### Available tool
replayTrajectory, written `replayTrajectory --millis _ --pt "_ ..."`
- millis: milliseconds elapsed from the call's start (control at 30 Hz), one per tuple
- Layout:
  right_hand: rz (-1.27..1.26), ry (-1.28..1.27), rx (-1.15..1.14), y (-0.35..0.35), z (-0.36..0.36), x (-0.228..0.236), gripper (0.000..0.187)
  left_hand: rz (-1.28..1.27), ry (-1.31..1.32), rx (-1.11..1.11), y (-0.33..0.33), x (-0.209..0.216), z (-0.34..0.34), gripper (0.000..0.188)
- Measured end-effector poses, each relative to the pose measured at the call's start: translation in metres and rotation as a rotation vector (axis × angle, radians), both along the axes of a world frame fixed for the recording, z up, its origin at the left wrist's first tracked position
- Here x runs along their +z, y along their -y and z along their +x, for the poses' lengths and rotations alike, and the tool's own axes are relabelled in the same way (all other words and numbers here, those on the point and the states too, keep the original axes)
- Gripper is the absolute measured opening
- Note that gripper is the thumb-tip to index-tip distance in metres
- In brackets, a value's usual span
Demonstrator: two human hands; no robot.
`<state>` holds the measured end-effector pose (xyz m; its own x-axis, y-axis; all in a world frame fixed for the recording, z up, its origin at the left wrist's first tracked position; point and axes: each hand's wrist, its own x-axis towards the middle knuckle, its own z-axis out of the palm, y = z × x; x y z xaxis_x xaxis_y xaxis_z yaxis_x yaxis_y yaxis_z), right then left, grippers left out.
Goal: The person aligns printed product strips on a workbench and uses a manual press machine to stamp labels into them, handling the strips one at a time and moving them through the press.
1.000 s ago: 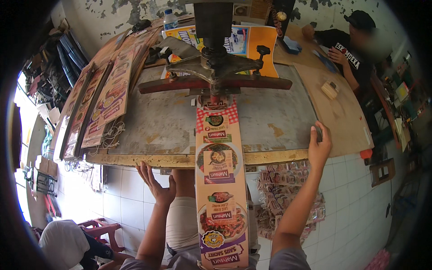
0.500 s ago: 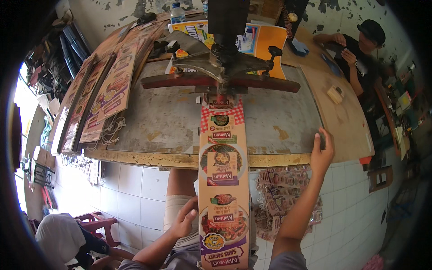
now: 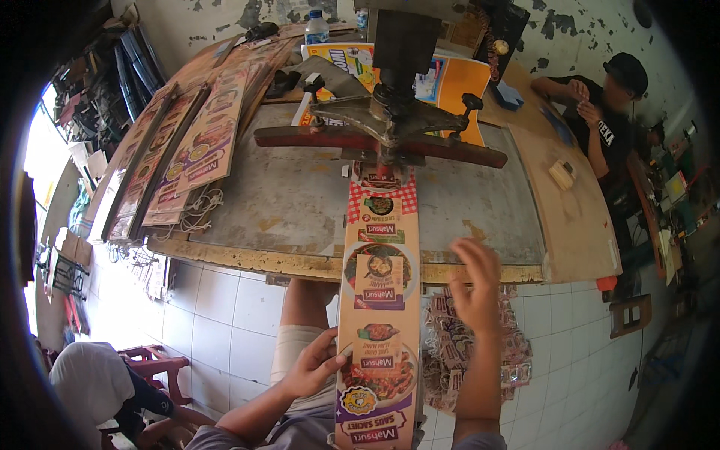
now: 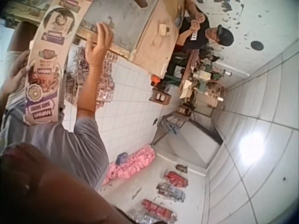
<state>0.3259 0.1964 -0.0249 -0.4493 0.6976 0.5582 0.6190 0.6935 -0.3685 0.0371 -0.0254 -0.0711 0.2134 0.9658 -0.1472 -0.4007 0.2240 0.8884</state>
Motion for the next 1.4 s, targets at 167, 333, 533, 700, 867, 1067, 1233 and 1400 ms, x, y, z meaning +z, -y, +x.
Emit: replayTrajectory --millis 167,333,533,700,867,1067,1233,1400 --pt "-0.155 -0.021 0.202 0.013 -0.033 0.008 0.053 0.028 -0.008 0.02 0.0 0.008 0.002 0.062" --pt "-0.118 0.129 0.18 0.017 -0.039 0.012 0.058 0.043 -0.071 0.034 0.001 0.006 0.003 0.067" --pt "-0.096 0.156 0.185 0.016 -0.041 0.008 0.06 0.07 -0.13 0.1 0.001 0.004 0.008 0.068" --pt "-0.115 0.15 0.18 0.019 -0.042 0.013 0.061 0.021 -0.169 0.072 0.0 0.009 0.003 0.068" --pt "-0.135 0.139 0.171 0.02 -0.043 0.013 0.063 0.111 -0.12 0.104 -0.005 0.018 0.007 0.07" --pt "-0.098 0.248 0.075 -0.037 -0.061 0.012 0.068 0.183 -0.42 0.381 -0.04 0.031 -0.003 0.074" --pt "-0.066 0.281 0.097 -0.074 -0.073 0.007 0.068 0.603 -1.123 0.609 -0.066 0.041 -0.03 0.057" --pt "-0.071 0.267 0.076 -0.072 -0.075 0.009 0.067 0.727 -1.257 0.42 -0.108 0.067 -0.051 0.049"
